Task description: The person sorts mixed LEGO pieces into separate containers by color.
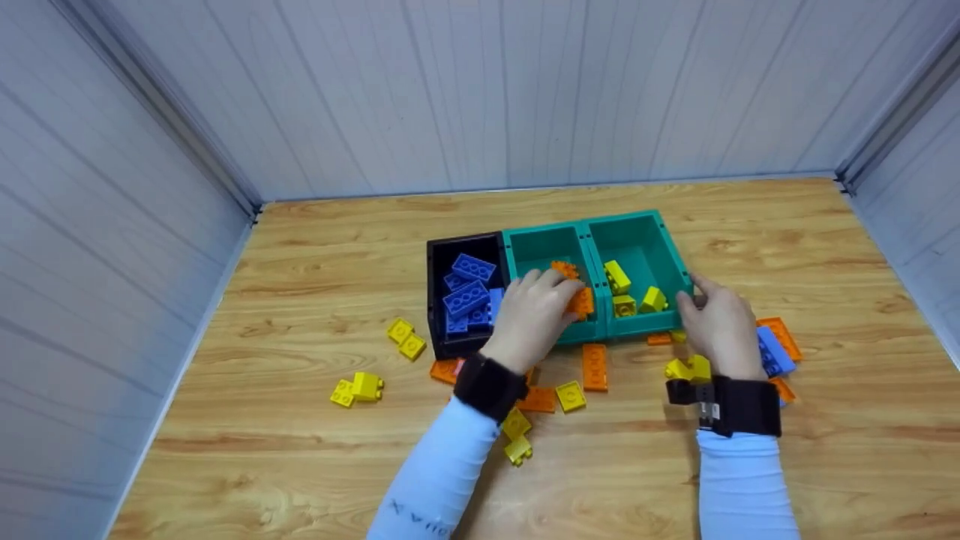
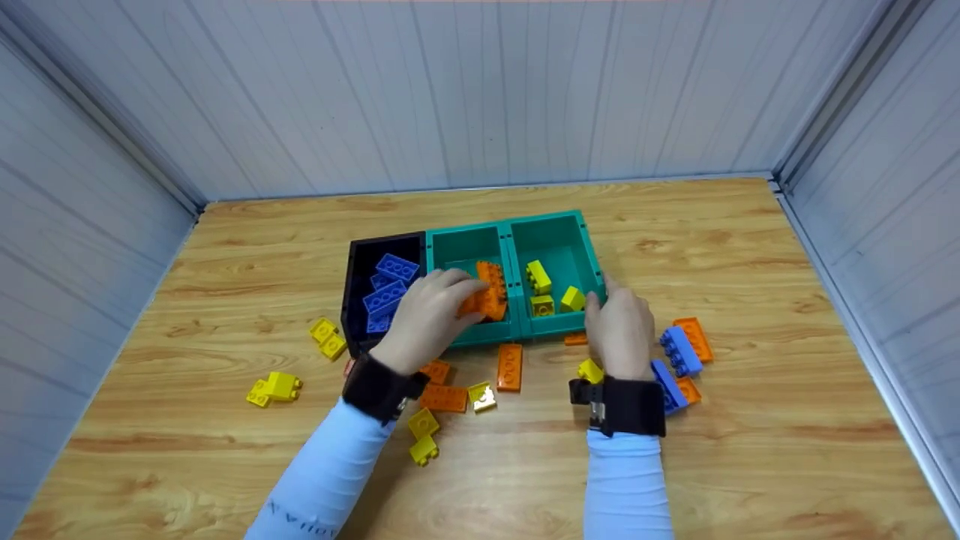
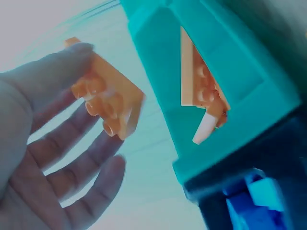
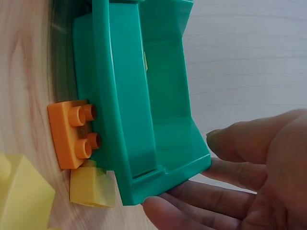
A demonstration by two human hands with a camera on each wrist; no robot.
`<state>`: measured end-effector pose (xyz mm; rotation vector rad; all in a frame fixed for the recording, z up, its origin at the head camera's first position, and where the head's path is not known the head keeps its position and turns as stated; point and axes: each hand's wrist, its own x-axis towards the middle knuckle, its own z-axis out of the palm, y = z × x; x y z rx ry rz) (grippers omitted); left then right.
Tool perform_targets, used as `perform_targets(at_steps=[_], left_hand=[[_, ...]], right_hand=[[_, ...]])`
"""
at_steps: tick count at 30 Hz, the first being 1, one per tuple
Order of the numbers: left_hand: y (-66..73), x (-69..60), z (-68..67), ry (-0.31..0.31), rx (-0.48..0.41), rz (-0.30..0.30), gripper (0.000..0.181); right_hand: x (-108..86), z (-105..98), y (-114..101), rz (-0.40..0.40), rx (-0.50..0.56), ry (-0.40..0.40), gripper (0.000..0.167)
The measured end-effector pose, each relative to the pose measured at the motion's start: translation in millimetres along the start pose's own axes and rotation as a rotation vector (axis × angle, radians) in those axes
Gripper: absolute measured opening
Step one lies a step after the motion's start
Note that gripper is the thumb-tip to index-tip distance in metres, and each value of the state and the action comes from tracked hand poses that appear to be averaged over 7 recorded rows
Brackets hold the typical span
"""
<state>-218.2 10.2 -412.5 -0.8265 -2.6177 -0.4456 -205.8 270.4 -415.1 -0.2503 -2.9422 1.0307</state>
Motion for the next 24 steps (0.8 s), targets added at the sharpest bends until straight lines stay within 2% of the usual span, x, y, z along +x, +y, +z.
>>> perform_targets(at_steps=[3, 6, 9, 12, 18, 21, 24], left_hand=[[3.2, 14.4, 6.7, -0.063, 0.091, 0.021, 0.021], [2.5, 22.6, 14.2, -0.139, 0.135, 0.012, 0.023], [0.2, 24.1, 19.4, -0.203, 0.14, -0.003, 0.025], [-2.3, 20.2, 17.2, -0.212, 0.128, -0.012, 0.024], [-11.0, 2.8, -3.1, -0.16, 0.0, -0.059, 0.02], [-18.6, -14.9, -16.0, -0.123, -0.084, -0.082, 0.023], [-25.9, -36.3, -25.2, -0.099, -0.129, -0.083, 0.022]], right_hand=[[-0.4, 0.6, 0.2, -0.008, -0.001, -0.001, 0.054], [-0.4, 0.2, 0.2, -0.005, 0.006, -0.011, 0.054], [0.1, -0.9, 0.6, 0.005, 0.008, -0.014, 0.055], [0.4, -0.5, -0.1, 0.012, 0.007, -0.016, 0.055], [0.1, 0.4, 0.5, 0.021, -0.001, -0.024, 0.056], [-0.7, 0.4, 0.6, 0.017, -0.002, -0.02, 0.056], [-1.6, 0.3, 1.1, 0.007, -0.003, -0.01, 0.055]])
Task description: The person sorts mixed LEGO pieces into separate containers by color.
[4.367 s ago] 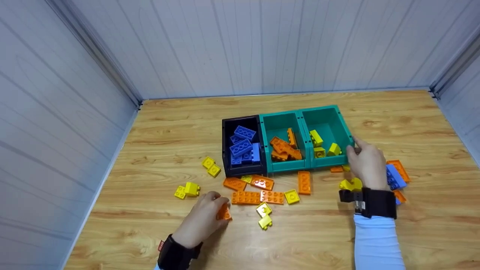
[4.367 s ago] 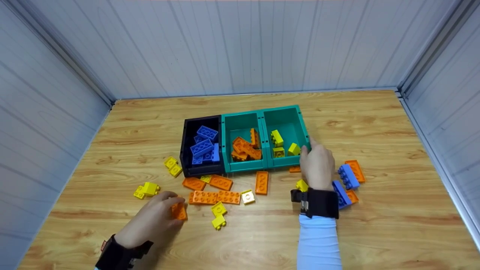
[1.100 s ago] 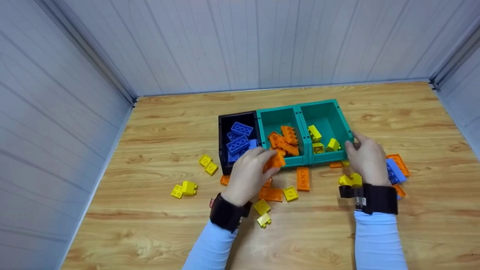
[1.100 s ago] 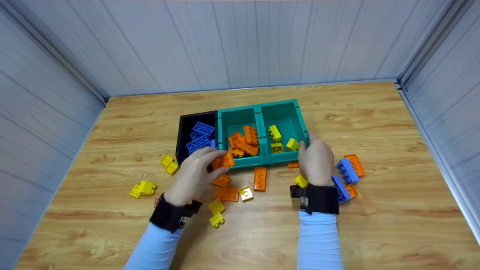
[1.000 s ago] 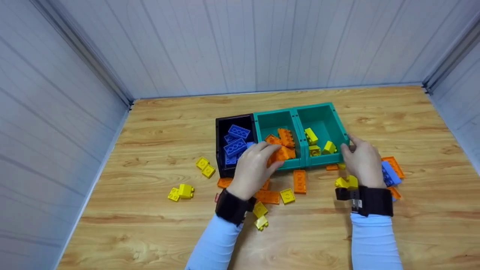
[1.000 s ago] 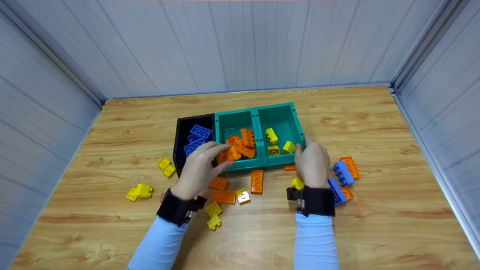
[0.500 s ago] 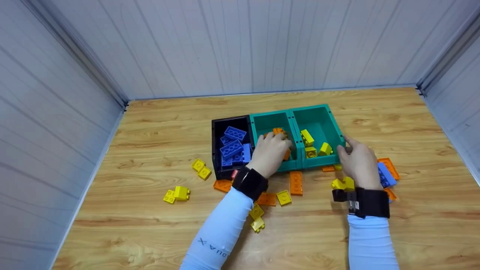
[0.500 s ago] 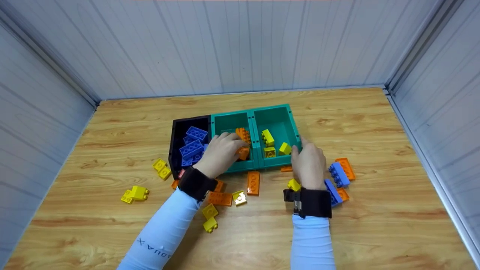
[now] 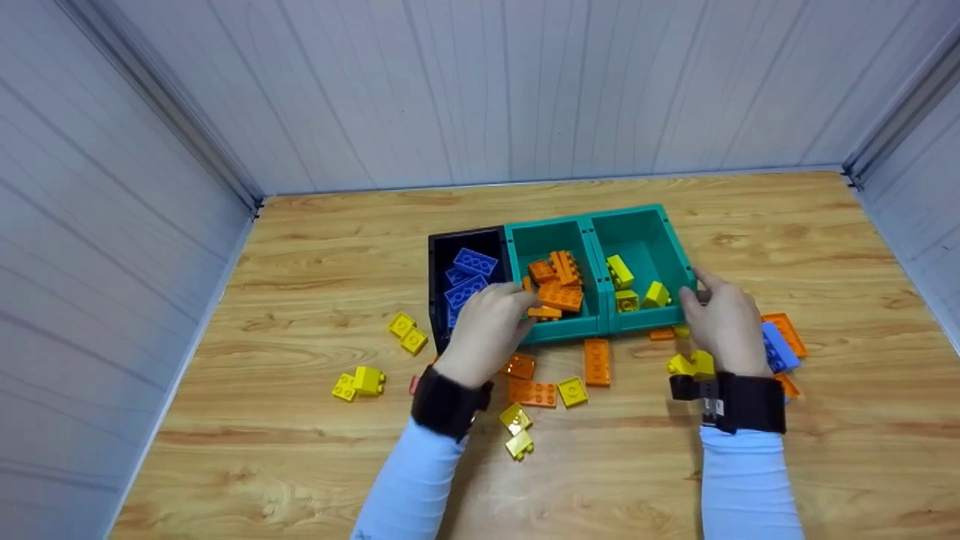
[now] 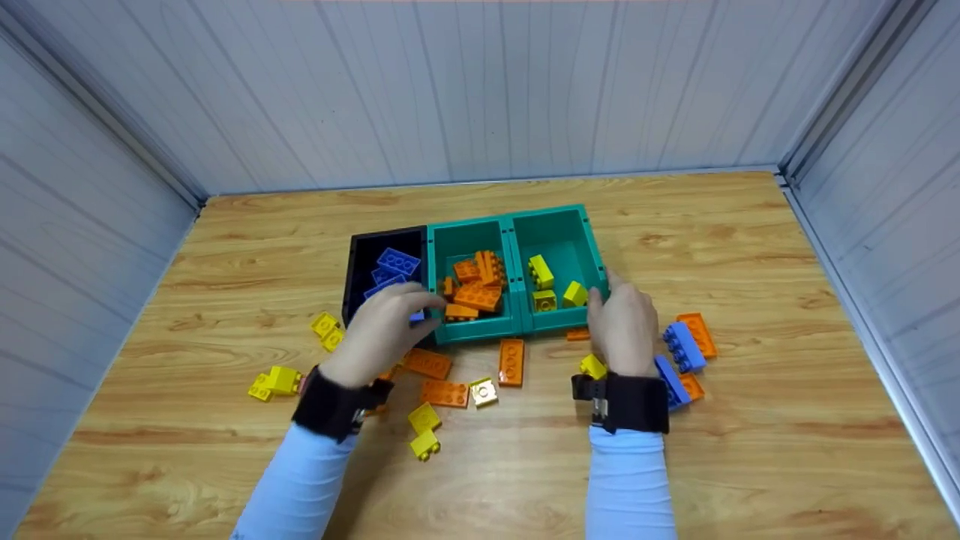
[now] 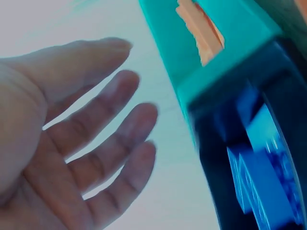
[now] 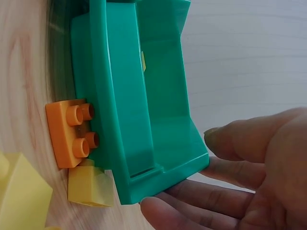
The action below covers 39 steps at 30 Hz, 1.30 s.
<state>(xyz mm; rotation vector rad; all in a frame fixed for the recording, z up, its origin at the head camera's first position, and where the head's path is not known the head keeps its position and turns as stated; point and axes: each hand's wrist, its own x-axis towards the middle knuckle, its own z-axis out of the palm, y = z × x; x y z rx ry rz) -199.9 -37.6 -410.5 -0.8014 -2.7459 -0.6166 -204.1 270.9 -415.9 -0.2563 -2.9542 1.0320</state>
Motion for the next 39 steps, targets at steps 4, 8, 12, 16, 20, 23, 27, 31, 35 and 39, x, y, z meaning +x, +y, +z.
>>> perform_targets(at_steps=[4, 8, 12, 16, 20, 23, 27, 31, 35, 39], left_hand=[[-7.0, -25.5, -0.4, -0.006, -0.043, -0.006, 0.019], [-4.5, -35.9, 10.8, -0.075, -0.08, 0.004, 0.021], [3.3, -35.4, 21.8, -0.152, -0.092, 0.03, 0.025], [7.1, -35.0, 27.2, -0.181, -0.07, 0.02, 0.026], [7.0, -35.9, 31.2, -0.21, -0.008, 0.012, 0.027], [7.2, -38.0, 34.0, -0.235, 0.053, -0.024, 0.03], [8.5, -41.1, 37.3, -0.247, 0.127, -0.093, 0.031], [8.0, -45.1, 40.0, -0.23, 0.197, -0.143, 0.026], [5.0, -49.6, 41.3, -0.221, 0.236, -0.169, 0.019], [1.6, -51.8, 39.6, -0.223, 0.224, -0.156, 0.013]], right_hand=[[0.5, -0.7, 0.3, -0.016, -0.005, 0.008, 0.055], [1.3, -2.3, 2.2, -0.03, -0.028, 0.026, 0.055], [1.2, -4.0, 4.2, -0.016, -0.046, 0.017, 0.056], [1.3, -5.4, 4.9, 0.014, -0.018, -0.02, 0.058], [0.7, -6.9, 4.8, 0.031, 0.009, -0.033, 0.058], [0.7, -6.5, 4.4, 0.023, 0.009, -0.027, 0.058], [0.7, -4.7, 4.4, 0.006, -0.004, -0.014, 0.059], [0.3, -2.8, 4.5, 0.002, -0.012, -0.014, 0.058], [0.4, -1.0, 3.0, 0.003, -0.011, -0.02, 0.058], [0.6, 0.0, 0.4, -0.027, -0.032, -0.009, 0.058]])
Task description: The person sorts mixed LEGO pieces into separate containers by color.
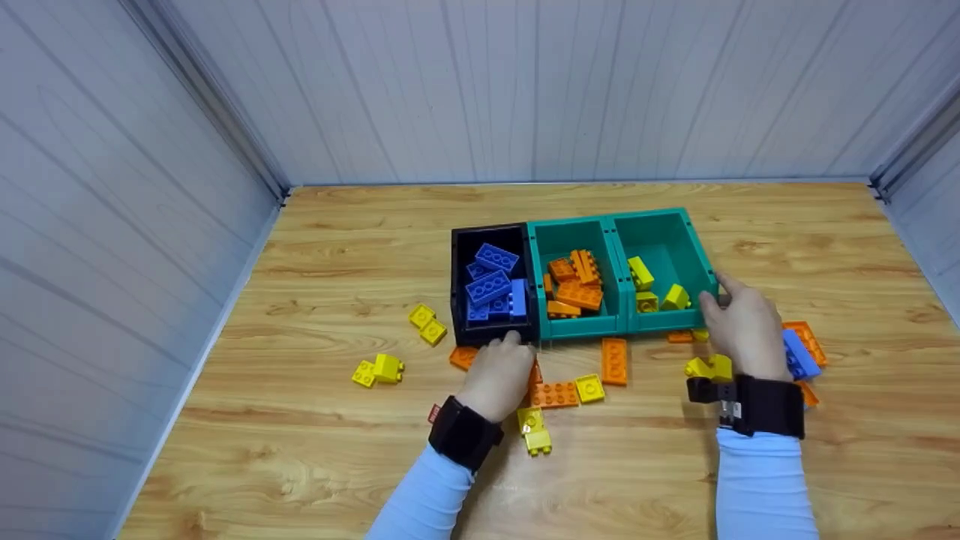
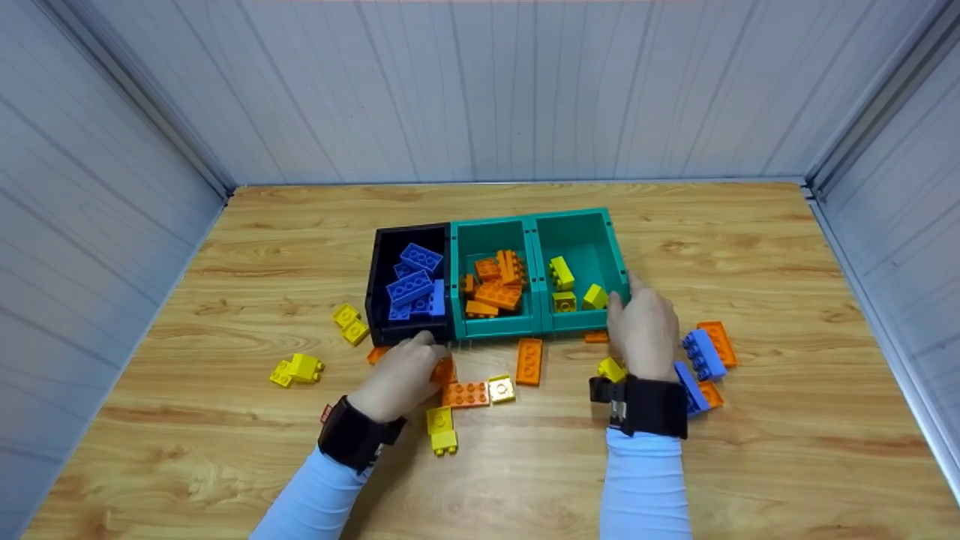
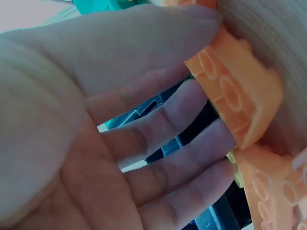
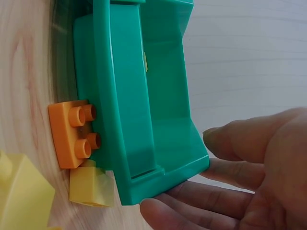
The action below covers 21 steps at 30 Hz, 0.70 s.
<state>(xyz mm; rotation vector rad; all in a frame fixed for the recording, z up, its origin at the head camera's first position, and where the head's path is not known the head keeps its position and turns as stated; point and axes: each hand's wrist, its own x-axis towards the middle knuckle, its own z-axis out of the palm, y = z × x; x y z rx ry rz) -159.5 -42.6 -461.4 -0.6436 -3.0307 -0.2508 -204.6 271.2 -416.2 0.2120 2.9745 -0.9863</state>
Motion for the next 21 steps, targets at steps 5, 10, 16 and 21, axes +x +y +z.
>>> perform_targets(at_steps=[5, 10, 16, 21], left_hand=[[-1.3, 2.1, -7.4, -0.035, -0.054, 0.032, 0.015], [-0.7, 3.4, -18.1, 0.014, -0.138, 0.051, 0.027], [8.0, 20.3, -30.2, 0.067, -0.254, 0.071, 0.034], [17.1, 55.9, -46.1, 0.075, -0.318, 0.065, 0.035]], right_hand=[[0.6, -2.6, 0.2, 0.016, 0.013, -0.019, 0.059], [0.8, -2.1, -0.6, 0.031, 0.02, -0.032, 0.059], [1.8, 0.2, -1.7, 0.024, 0.019, -0.034, 0.06], [1.9, -0.4, -0.2, 0.037, 0.028, -0.036, 0.059]])
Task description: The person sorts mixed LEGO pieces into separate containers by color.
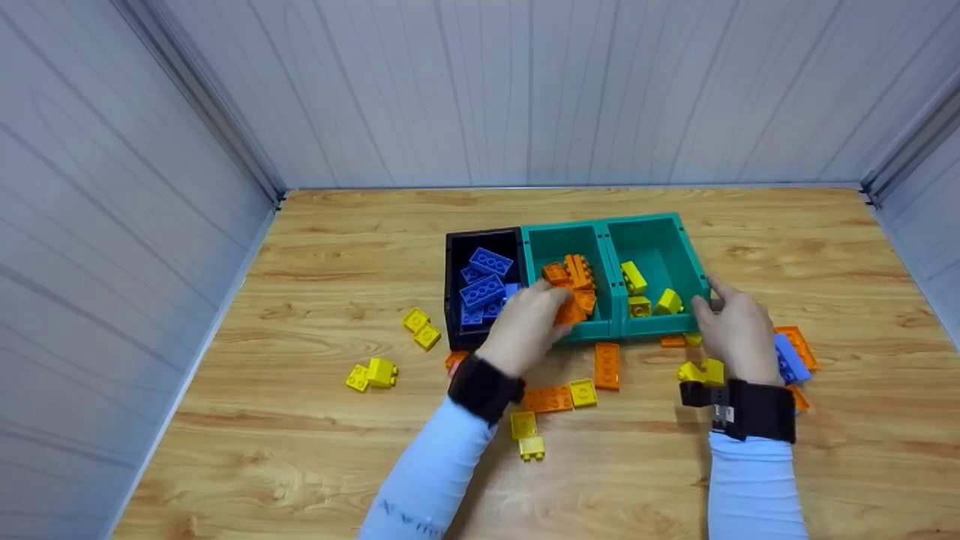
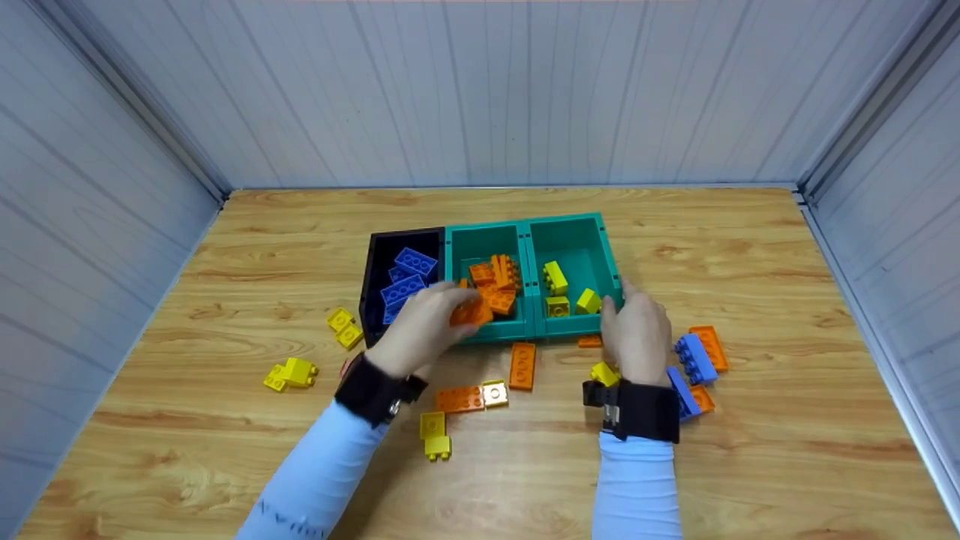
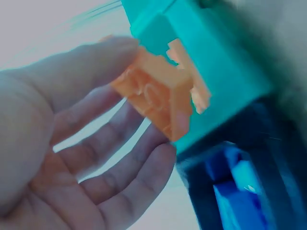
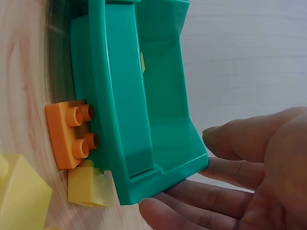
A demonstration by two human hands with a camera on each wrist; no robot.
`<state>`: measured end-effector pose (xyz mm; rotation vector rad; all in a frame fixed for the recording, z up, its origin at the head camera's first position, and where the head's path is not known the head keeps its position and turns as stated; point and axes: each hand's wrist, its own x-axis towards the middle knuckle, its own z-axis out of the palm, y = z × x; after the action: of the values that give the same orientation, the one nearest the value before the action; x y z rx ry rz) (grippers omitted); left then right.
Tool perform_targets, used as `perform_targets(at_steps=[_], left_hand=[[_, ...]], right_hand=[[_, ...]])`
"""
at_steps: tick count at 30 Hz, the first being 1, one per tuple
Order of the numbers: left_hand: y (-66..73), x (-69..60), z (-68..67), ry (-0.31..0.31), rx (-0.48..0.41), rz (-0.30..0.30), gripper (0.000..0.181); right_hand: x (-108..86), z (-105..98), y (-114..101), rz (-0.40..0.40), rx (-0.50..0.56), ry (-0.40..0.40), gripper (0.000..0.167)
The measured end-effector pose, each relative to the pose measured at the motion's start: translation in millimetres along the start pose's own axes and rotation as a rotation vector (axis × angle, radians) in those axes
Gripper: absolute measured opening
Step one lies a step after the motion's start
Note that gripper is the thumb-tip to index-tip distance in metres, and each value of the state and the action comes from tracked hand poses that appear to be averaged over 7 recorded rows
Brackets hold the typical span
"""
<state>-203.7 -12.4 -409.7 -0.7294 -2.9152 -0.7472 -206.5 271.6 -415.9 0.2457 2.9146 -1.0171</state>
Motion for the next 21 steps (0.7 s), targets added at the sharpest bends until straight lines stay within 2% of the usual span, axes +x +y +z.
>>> perform_targets(at_steps=[6, 10, 15, 21], left_hand=[[4.8, 50.7, -9.3, -0.045, 0.07, -0.013, 0.03], [1.1, 72.3, -8.3, -0.09, 0.11, -0.035, 0.026], [-1.8, 82.0, -4.6, -0.141, 0.138, -0.016, 0.022], [-0.2, 76.9, -4.0, -0.142, 0.094, 0.016, 0.027]], right_hand=[[-1.3, -1.4, 1.2, -0.01, 0.011, 0.011, 0.058], [-2.7, -1.4, 1.4, -0.03, 0.015, 0.019, 0.056], [-3.1, -0.7, 1.3, -0.022, 0.018, 0.016, 0.056], [-2.1, -1.8, 2.3, -0.02, 0.007, 0.014, 0.058]])
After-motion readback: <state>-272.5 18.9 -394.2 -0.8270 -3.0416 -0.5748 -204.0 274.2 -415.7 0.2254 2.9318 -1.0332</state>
